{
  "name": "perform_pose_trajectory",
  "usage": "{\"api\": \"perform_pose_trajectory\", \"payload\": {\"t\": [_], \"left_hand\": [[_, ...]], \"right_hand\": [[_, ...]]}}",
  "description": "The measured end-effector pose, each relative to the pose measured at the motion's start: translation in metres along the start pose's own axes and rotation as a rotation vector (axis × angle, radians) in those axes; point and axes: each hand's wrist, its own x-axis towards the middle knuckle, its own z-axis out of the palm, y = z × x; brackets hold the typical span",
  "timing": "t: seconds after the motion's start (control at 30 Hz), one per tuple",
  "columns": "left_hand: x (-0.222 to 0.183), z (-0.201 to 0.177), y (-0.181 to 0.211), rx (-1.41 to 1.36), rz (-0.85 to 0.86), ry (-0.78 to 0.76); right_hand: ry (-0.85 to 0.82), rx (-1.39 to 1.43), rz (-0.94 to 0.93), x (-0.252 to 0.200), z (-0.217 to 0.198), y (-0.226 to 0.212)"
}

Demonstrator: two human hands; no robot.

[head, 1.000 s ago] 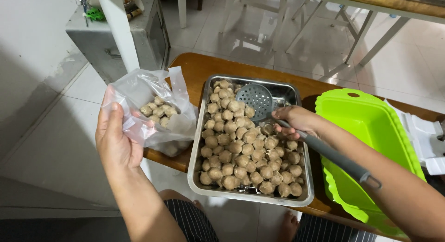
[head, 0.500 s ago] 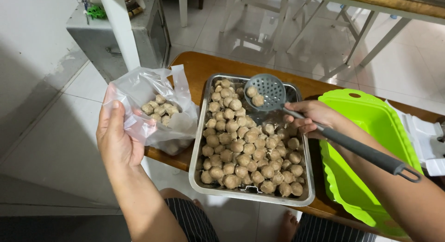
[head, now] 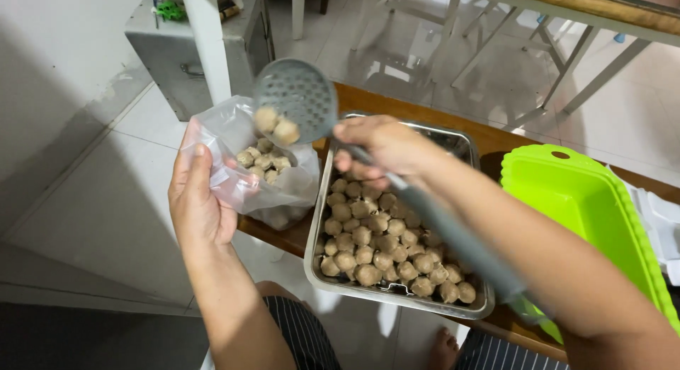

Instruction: Bagging cooked meatballs from a tray into plastic bags using a slotted spoon.

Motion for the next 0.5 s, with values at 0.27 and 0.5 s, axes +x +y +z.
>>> {"api": "perform_pose_trajectory", "payload": {"t": [0.27, 0.5], "left_hand": [[0.001, -0.003, 0.003, 0.001, 0.018, 0.025], [-0.009, 0.01, 0.009, 0.027, 0.017, 0.035]], "right_hand": [[0.122, -0.073, -0.096, -0.007, 0.013, -0.01], [0.496, -0.498, -0.181, -0.04, -0.069, 0.0]]}}
